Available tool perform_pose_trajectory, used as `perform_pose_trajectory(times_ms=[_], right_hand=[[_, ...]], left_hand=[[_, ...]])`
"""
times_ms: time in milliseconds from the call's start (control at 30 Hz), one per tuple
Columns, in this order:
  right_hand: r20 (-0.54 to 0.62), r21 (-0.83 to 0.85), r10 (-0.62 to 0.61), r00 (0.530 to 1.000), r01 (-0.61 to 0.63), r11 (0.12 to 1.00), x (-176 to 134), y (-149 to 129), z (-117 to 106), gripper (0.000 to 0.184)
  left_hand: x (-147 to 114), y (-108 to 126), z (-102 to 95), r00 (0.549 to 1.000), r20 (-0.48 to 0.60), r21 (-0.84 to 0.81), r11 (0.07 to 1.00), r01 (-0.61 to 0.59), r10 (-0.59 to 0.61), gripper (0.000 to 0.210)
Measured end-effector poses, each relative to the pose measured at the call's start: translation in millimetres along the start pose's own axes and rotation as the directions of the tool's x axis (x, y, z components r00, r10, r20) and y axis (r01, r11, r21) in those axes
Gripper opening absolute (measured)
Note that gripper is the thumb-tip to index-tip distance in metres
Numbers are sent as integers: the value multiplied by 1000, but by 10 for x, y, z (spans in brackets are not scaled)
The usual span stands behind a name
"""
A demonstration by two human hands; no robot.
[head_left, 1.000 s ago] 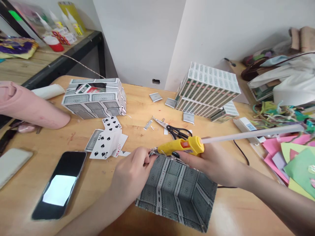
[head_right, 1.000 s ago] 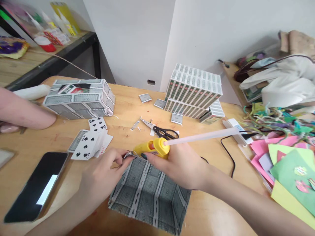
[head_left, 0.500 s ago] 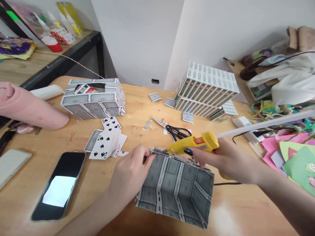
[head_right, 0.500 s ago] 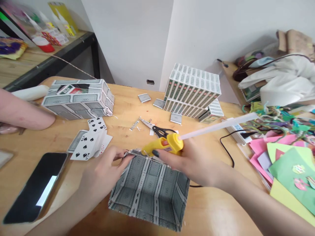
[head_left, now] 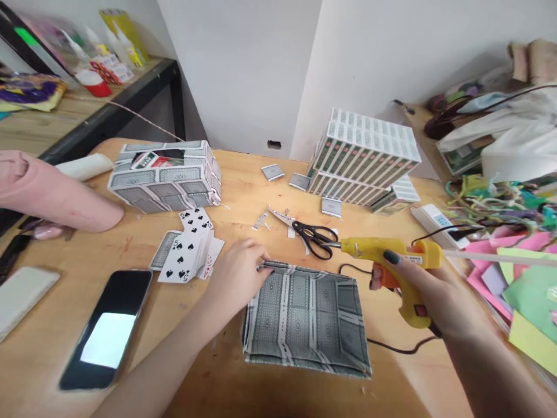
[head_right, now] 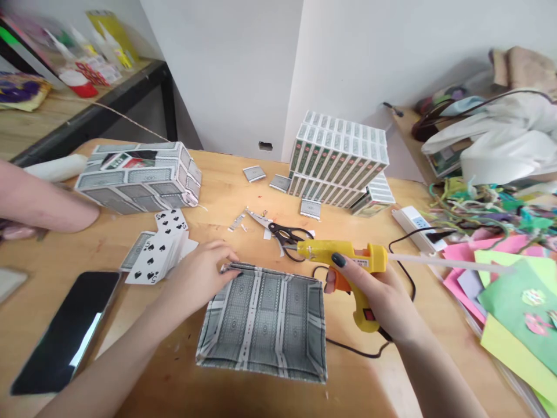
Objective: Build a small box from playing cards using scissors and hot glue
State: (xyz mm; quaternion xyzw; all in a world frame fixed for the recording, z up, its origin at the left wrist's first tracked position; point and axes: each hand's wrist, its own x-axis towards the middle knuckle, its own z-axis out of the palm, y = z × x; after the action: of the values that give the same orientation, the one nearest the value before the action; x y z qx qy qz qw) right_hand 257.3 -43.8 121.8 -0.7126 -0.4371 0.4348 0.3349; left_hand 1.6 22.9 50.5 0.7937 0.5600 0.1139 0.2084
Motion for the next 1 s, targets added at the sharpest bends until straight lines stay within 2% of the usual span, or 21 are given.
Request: perform_pose_trajectory(times_ms=[133,300,633,767,833,900,1000], right_hand=[[-40,87,9,999,-5,996,-25,159,-58,38],[-78,138,30,997,-19,990,-42,325,-135,39],[-139,239,127,982,-91,967,-60,391,-123,32],[-133,237,124,983,-90,967,-66,391,-116,31],[-133,232,111,985,-78,970,-72,415,-123,32],[-145,270,90,985,-48,962,-77,472,-141,31],[-187,354,20,982,48,934,-86,590,-176,32]], left_hand=[[43,39,-30,999,4,67,996,-53,53,18],[72,29,-10,993,4,60,991,-117,117,23],[69,29,10,989,9,54,988,-145,145,27],[38,45,-5,986,-10,83,983,-165,167,27],[-21,75,-32,980,-57,85,979,-185,190,25],[-106,114,-68,956,-158,65,969,-239,246,23],[-231,164,-119,858,-354,44,923,-382,372,23]])
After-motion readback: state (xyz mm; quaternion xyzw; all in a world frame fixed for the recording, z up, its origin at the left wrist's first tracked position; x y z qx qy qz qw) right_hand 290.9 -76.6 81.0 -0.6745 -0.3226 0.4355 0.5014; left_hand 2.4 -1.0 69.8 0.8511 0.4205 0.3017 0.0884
